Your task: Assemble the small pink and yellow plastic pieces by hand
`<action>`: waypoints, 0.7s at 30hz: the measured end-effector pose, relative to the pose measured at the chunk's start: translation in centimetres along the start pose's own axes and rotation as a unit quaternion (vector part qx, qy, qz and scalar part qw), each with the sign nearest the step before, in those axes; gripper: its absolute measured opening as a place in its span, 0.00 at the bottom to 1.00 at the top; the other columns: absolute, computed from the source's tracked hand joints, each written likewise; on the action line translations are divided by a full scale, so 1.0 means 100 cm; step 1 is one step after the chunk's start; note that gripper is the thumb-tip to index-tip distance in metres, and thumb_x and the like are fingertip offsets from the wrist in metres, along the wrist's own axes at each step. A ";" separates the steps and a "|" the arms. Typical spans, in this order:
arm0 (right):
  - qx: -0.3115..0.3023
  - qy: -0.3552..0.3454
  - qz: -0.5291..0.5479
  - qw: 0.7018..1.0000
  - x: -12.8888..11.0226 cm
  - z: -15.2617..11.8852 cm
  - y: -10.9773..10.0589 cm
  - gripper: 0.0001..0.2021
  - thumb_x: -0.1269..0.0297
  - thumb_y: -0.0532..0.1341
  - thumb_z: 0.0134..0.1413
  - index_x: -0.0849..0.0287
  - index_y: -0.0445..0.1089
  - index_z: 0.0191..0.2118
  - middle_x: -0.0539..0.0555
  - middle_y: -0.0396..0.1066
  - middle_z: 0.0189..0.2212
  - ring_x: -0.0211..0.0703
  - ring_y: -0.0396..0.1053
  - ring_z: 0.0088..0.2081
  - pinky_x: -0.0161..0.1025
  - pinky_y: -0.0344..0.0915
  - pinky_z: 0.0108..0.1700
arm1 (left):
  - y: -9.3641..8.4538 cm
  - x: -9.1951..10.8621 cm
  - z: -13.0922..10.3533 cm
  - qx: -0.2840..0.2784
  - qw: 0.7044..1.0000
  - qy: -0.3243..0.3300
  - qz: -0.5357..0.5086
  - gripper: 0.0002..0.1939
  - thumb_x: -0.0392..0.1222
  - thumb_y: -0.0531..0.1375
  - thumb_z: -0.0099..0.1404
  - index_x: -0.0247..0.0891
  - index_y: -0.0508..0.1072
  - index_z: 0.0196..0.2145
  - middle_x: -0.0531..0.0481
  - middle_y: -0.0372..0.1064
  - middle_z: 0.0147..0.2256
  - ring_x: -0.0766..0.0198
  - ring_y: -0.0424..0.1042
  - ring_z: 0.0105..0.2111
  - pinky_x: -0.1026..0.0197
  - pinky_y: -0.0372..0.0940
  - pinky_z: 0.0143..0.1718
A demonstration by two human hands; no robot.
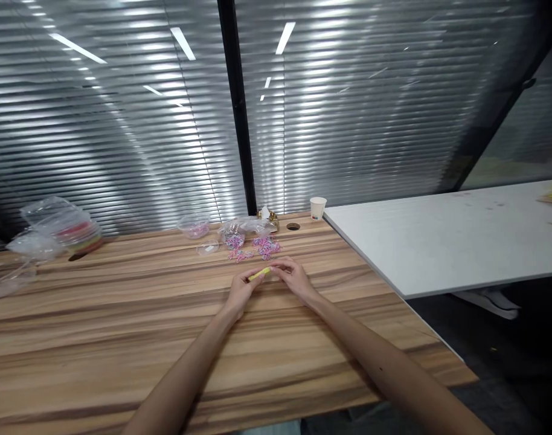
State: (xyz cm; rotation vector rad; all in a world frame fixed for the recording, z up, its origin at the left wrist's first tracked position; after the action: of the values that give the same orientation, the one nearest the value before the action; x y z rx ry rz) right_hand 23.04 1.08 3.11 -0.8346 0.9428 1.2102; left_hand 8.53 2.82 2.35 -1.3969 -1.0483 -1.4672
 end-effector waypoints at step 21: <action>0.006 -0.027 -0.063 0.998 -0.009 -0.001 -0.001 0.09 0.60 0.62 0.42 0.60 0.71 0.28 0.55 0.63 0.32 0.38 0.63 0.31 0.34 0.61 0.31 | -0.011 0.001 0.003 0.059 0.998 0.021 -0.017 0.22 0.45 0.66 0.43 0.33 0.75 0.37 0.43 0.73 0.31 0.60 0.70 0.33 0.61 0.61 0.37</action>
State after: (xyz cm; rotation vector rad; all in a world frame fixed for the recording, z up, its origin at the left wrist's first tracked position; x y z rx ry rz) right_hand 23.07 0.63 3.92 -0.8357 0.8402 1.1120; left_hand 7.60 3.45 2.44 -1.2663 -1.1189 -1.4301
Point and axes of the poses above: each hand's wrist, its own z-axis towards the middle knuckle, its own y-axis out of the palm, x = y × z, the point moved 8 cm from there along z, towards the middle knuckle
